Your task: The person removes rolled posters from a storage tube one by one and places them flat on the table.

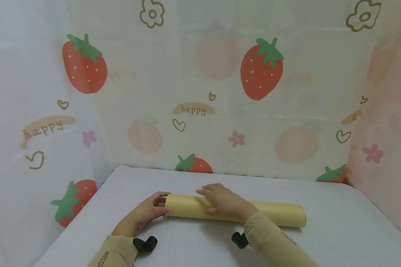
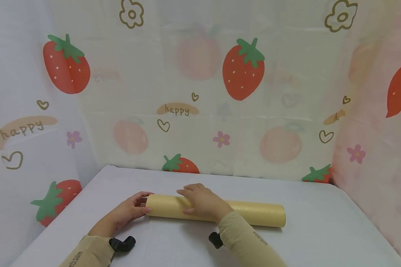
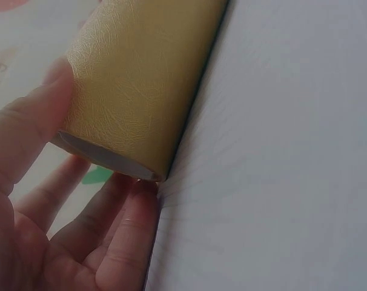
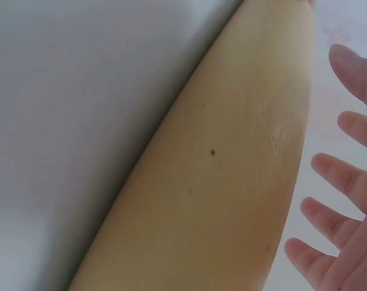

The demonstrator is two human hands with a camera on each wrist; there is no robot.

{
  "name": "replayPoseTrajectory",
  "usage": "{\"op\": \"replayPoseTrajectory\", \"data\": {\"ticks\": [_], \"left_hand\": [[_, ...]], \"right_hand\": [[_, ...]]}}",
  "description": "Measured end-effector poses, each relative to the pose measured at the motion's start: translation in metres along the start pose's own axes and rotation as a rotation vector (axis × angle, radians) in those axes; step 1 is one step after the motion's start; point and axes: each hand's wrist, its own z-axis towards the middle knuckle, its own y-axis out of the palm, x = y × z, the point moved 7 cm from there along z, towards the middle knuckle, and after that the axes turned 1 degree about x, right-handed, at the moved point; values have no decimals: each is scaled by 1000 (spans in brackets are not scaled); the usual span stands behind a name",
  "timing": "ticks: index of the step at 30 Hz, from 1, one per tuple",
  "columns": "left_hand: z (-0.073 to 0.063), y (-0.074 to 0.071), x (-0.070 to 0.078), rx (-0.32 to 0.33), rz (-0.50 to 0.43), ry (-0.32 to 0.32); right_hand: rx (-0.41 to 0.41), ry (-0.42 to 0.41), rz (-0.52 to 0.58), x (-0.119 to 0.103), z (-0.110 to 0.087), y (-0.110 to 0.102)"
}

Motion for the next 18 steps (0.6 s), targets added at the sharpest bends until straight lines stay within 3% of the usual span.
{"op": "replayPoseTrajectory", "data": {"ticks": [7, 18], "left_hand": [[1, 0, 0, -11, -4, -3], [0, 0, 2, -17, -5, -8]], "right_hand": [[-13, 40, 40, -8, 6, 6], [-68, 80, -16, -8, 19, 22]]}}
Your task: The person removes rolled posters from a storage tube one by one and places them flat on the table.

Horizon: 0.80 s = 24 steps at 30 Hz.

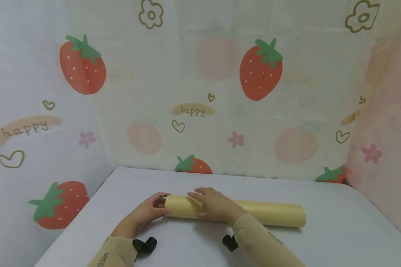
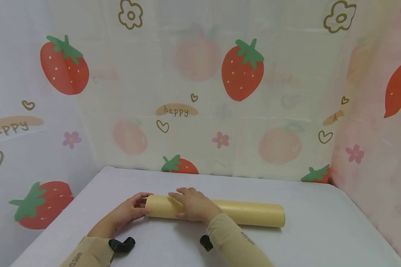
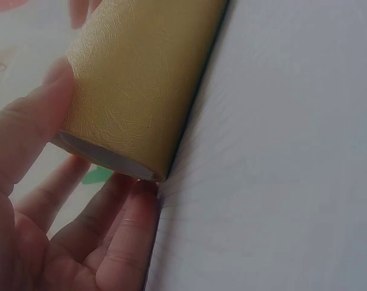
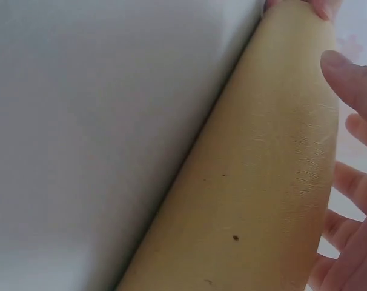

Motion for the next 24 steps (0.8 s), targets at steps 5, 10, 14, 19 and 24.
{"op": "replayPoseTrajectory", "data": {"ticks": [5, 10, 14, 19, 24], "left_hand": [[-1, 1, 0, 8, 1, -8], [-1, 1, 0, 20, 13, -14], [-1, 1, 0, 16, 11, -17], [-2, 2, 1, 13, 3, -21], [-1, 1, 1, 17, 9, -17]], "right_hand": [[-15, 16, -2, 0, 0, 6], [-20, 26, -31, 1, 0, 10], [-23, 19, -48, 3, 1, 13], [-17, 10, -54, 2, 1, 13], [-17, 22, -57, 1, 0, 11]]}}
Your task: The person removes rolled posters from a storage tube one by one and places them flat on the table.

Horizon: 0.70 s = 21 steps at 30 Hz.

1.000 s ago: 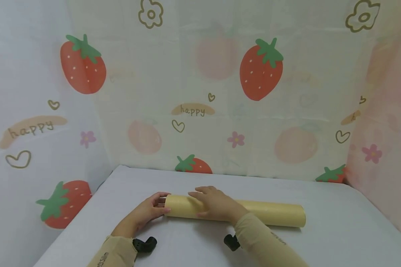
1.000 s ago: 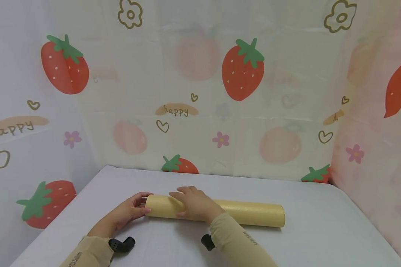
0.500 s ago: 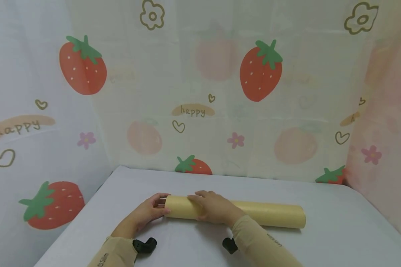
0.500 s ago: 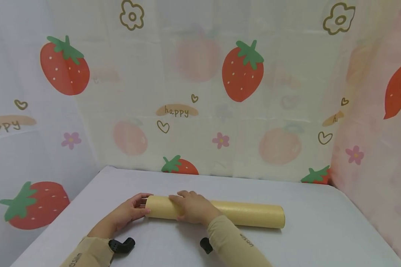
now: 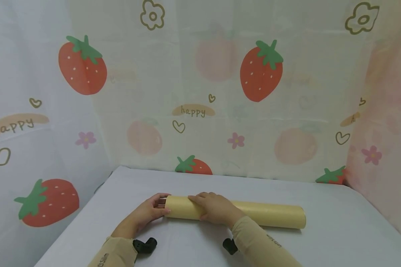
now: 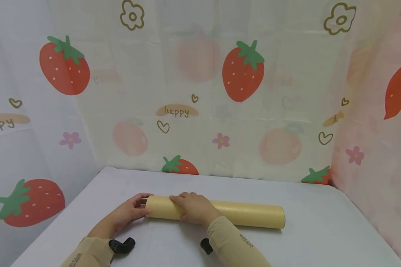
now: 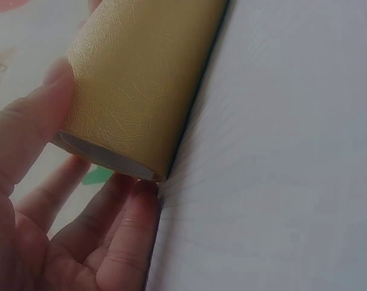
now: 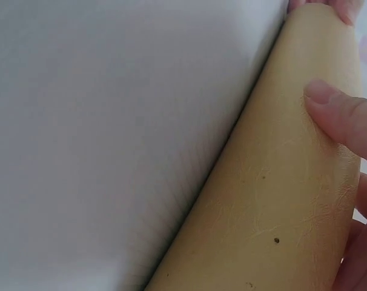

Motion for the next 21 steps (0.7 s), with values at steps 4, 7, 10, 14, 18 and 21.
{"op": "replayPoseTrajectory", "data": {"ticks": [4, 7, 10, 14, 18, 21], "left_hand": [[1, 0, -1, 7, 4, 3], [0, 0, -1, 8, 1, 6], [0, 0, -2, 9, 1, 9], [1, 0, -3, 11, 7, 12], [1, 0, -4, 14, 8, 5], [1, -1, -4, 15, 2, 2]], "right_hand": [[-3, 15, -1, 0, -1, -1], [4, 14, 0, -1, -2, -2], [11, 12, -4, -1, -3, -3], [10, 14, -14, -1, -3, -3], [11, 3, -23, -2, -3, -2], [22, -10, -32, -3, -4, -2]]}}
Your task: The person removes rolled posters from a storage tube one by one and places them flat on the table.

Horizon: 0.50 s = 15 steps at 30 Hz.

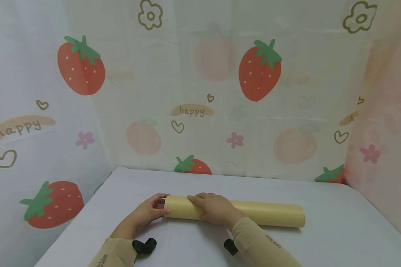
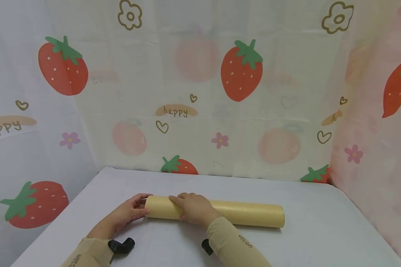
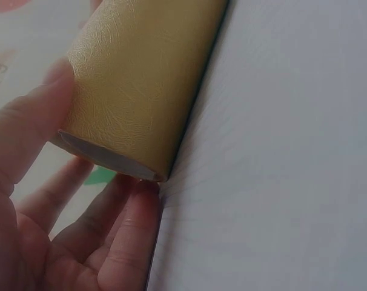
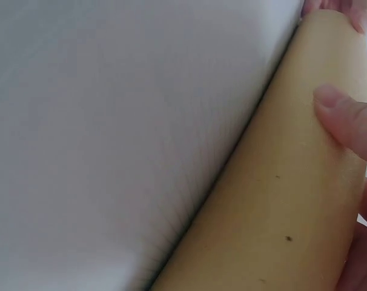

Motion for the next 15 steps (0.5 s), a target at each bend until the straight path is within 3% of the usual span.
{"op": "replayPoseTrajectory", "data": {"ticks": [15], "left_hand": [[-1, -2, -1, 8, -67, -13]], "right_hand": [[66, -59, -71, 0, -2, 4]]}}
